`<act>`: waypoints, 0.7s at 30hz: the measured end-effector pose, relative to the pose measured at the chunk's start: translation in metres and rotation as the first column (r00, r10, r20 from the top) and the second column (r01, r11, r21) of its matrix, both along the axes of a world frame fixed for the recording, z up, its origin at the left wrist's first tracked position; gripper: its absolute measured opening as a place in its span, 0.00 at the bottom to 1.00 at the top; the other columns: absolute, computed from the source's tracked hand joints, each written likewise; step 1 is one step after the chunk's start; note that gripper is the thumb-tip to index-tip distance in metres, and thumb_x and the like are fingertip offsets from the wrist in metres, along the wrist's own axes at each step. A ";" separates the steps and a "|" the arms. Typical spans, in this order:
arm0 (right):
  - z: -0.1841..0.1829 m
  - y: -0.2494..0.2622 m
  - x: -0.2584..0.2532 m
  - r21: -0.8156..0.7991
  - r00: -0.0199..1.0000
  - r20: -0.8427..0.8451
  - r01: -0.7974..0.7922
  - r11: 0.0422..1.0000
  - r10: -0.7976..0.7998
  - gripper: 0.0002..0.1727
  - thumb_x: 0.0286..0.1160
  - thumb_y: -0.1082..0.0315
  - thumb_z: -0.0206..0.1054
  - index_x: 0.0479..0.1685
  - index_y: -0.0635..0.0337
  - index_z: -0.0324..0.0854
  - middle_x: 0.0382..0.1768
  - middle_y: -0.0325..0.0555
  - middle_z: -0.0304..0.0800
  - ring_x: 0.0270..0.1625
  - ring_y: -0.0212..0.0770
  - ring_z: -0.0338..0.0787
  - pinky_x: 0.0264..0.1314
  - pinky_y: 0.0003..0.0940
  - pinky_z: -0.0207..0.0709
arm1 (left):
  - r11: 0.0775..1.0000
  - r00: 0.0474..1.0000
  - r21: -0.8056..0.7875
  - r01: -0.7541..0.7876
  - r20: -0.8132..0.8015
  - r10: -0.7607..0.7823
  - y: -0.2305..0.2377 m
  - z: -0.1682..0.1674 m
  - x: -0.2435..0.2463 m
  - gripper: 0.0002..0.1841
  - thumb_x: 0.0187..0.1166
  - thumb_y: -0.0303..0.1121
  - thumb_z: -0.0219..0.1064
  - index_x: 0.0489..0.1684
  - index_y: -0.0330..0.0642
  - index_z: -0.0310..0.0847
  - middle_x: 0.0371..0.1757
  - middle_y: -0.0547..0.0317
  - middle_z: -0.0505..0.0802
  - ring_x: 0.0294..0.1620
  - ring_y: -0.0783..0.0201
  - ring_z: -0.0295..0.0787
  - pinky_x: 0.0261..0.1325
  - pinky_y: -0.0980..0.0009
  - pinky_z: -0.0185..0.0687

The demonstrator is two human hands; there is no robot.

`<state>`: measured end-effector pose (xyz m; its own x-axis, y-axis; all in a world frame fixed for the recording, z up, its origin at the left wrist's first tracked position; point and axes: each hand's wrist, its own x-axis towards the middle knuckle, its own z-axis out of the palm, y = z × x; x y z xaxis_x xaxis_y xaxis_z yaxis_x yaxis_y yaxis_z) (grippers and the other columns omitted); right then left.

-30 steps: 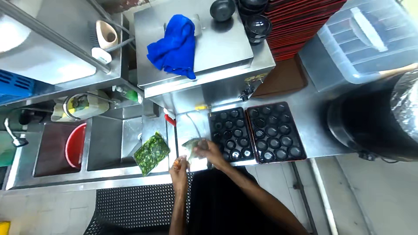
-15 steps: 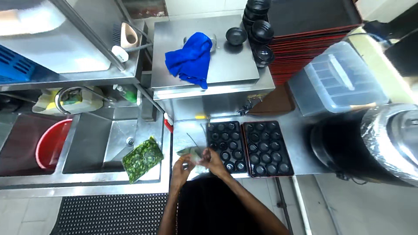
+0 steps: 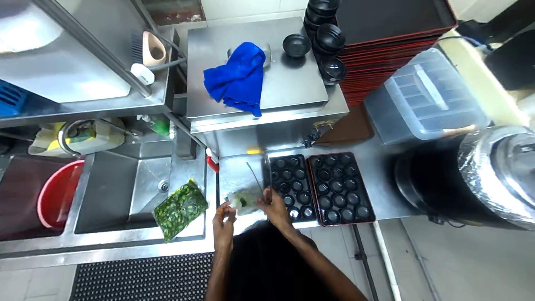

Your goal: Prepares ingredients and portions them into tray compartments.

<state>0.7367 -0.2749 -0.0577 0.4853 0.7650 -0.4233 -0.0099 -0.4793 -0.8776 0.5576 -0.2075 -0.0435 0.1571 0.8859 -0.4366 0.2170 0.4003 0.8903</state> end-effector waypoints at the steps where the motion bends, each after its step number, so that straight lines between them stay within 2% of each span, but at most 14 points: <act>1: 0.003 0.002 -0.002 -0.045 0.999 0.028 -0.019 0.999 0.020 0.21 0.69 0.61 0.77 0.57 0.60 0.81 0.42 0.46 0.89 0.29 0.39 0.88 0.33 0.39 0.86 | 0.998 0.998 0.024 0.054 -0.042 -0.053 0.000 0.002 0.002 0.19 0.79 0.23 0.66 0.68 0.34 0.79 0.45 0.51 0.88 0.44 0.59 0.87 0.45 0.62 0.88; 3: 0.005 0.007 -0.007 -0.114 0.994 0.060 -0.080 0.990 0.087 0.22 0.71 0.60 0.75 0.62 0.58 0.82 0.49 0.48 0.91 0.33 0.42 0.90 0.38 0.44 0.87 | 0.984 0.978 0.059 0.169 -0.137 -0.160 0.001 0.007 0.009 0.30 0.72 0.29 0.73 0.77 0.38 0.74 0.57 0.47 0.86 0.52 0.55 0.85 0.51 0.59 0.86; 4: 0.005 0.009 -0.009 -0.121 0.992 0.062 -0.103 0.987 0.111 0.22 0.71 0.58 0.75 0.63 0.57 0.83 0.51 0.48 0.92 0.36 0.43 0.91 0.42 0.46 0.88 | 0.976 0.964 0.063 0.207 -0.186 -0.192 0.003 0.009 0.014 0.40 0.67 0.35 0.80 0.83 0.38 0.67 0.65 0.43 0.83 0.59 0.51 0.83 0.59 0.56 0.83; 5: 0.004 0.010 -0.012 -0.103 0.992 0.057 -0.109 0.989 0.115 0.22 0.72 0.56 0.76 0.62 0.56 0.84 0.51 0.48 0.93 0.40 0.43 0.93 0.46 0.47 0.88 | 0.972 0.951 0.090 0.219 -0.240 -0.192 0.008 0.009 0.019 0.49 0.61 0.43 0.84 0.85 0.35 0.62 0.69 0.39 0.81 0.64 0.48 0.80 0.64 0.52 0.80; 6: 0.003 0.010 -0.015 -0.070 0.993 0.053 -0.099 0.993 0.103 0.22 0.72 0.55 0.76 0.61 0.56 0.84 0.50 0.46 0.94 0.44 0.42 0.94 0.49 0.46 0.89 | 0.965 0.940 0.137 0.221 -0.292 -0.174 0.013 0.006 0.024 0.54 0.58 0.50 0.85 0.85 0.32 0.61 0.69 0.37 0.81 0.65 0.46 0.79 0.67 0.50 0.77; 7: 0.002 0.011 -0.019 -0.031 0.996 0.042 -0.082 0.996 0.083 0.21 0.73 0.56 0.75 0.61 0.56 0.84 0.48 0.44 0.94 0.44 0.40 0.94 0.50 0.44 0.89 | 0.955 0.925 0.169 0.244 -0.338 -0.176 0.020 0.001 0.027 0.55 0.57 0.54 0.85 0.84 0.31 0.62 0.67 0.36 0.82 0.64 0.45 0.79 0.67 0.49 0.77; 8: -0.001 0.010 -0.021 -0.001 0.998 0.018 -0.065 0.998 0.065 0.20 0.74 0.57 0.74 0.60 0.55 0.83 0.46 0.42 0.95 0.43 0.38 0.94 0.48 0.41 0.89 | 0.941 0.902 0.163 0.298 -0.372 -0.221 0.026 -0.004 0.026 0.52 0.59 0.56 0.83 0.81 0.30 0.66 0.66 0.37 0.84 0.65 0.46 0.81 0.69 0.48 0.77; 10: -0.005 0.008 -0.018 0.034 0.997 -0.074 -0.017 0.999 0.019 0.21 0.74 0.58 0.75 0.62 0.57 0.79 0.39 0.43 0.94 0.33 0.37 0.91 0.36 0.37 0.86 | 0.892 0.826 0.066 0.446 -0.414 -0.383 0.035 -0.004 0.020 0.37 0.69 0.56 0.78 0.70 0.35 0.80 0.65 0.43 0.89 0.68 0.50 0.85 0.74 0.49 0.77; 11: -0.008 0.007 -0.013 0.054 0.989 -0.148 0.022 0.998 -0.014 0.24 0.73 0.60 0.77 0.63 0.60 0.77 0.36 0.44 0.92 0.28 0.37 0.88 0.29 0.35 0.83 | 0.870 0.794 0.040 0.492 -0.431 -0.430 0.036 0.000 0.017 0.29 0.75 0.53 0.74 0.65 0.38 0.85 0.65 0.46 0.90 0.70 0.52 0.86 0.76 0.48 0.76; 13: -0.015 0.004 -0.003 0.086 0.950 -0.302 0.110 0.990 -0.079 0.30 0.68 0.65 0.81 0.66 0.63 0.71 0.33 0.46 0.91 0.24 0.35 0.84 0.25 0.31 0.78 | 0.874 0.794 0.061 0.483 -0.450 -0.408 0.031 0.005 0.007 0.18 0.83 0.46 0.68 0.59 0.43 0.91 0.61 0.51 0.94 0.67 0.55 0.89 0.75 0.47 0.78; 15: -0.027 -0.001 0.006 0.067 0.889 -0.435 0.191 0.979 -0.144 0.33 0.65 0.69 0.82 0.67 0.63 0.69 0.34 0.46 0.89 0.23 0.32 0.79 0.24 0.27 0.72 | 0.889 0.822 0.073 0.451 -0.423 -0.382 0.026 -0.002 -0.011 0.14 0.84 0.42 0.67 0.56 0.45 0.92 0.55 0.54 0.96 0.59 0.58 0.92 0.68 0.48 0.83; 17: -0.040 -0.005 0.013 0.002 0.809 -0.551 0.245 0.969 -0.203 0.33 0.66 0.73 0.80 0.71 0.62 0.68 0.34 0.45 0.89 0.21 0.29 0.74 0.22 0.24 0.67 | 0.878 0.804 0.040 0.478 -0.422 -0.419 0.020 -0.012 -0.028 0.12 0.82 0.39 0.70 0.53 0.45 0.93 0.49 0.56 0.97 0.51 0.59 0.94 0.62 0.49 0.87; 19: -0.046 -0.004 0.013 -0.053 0.743 -0.629 0.252 0.966 -0.228 0.27 0.69 0.74 0.77 0.67 0.60 0.71 0.33 0.44 0.88 0.17 0.26 0.71 0.19 0.22 0.64 | 0.840 0.750 -0.039 0.542 -0.428 -0.504 0.017 -0.019 -0.033 0.11 0.81 0.37 0.72 0.54 0.44 0.92 0.46 0.55 0.97 0.47 0.60 0.95 0.60 0.52 0.89; 21: -0.049 -0.004 0.009 -0.096 0.742 -0.629 0.222 0.970 -0.232 0.27 0.69 0.74 0.77 0.68 0.59 0.72 0.32 0.43 0.86 0.17 0.27 0.69 0.18 0.23 0.64 | 0.825 0.718 -0.099 0.557 -0.441 -0.538 0.011 -0.028 -0.035 0.13 0.79 0.34 0.73 0.56 0.39 0.88 0.49 0.49 0.96 0.48 0.55 0.95 0.60 0.50 0.88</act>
<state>0.7456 -0.2787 -0.1067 0.2622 0.6588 -0.7052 -0.6688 -0.4028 -0.6249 0.5227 -0.1962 -0.0710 0.4241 0.7221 -0.5466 0.7501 0.0581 0.6588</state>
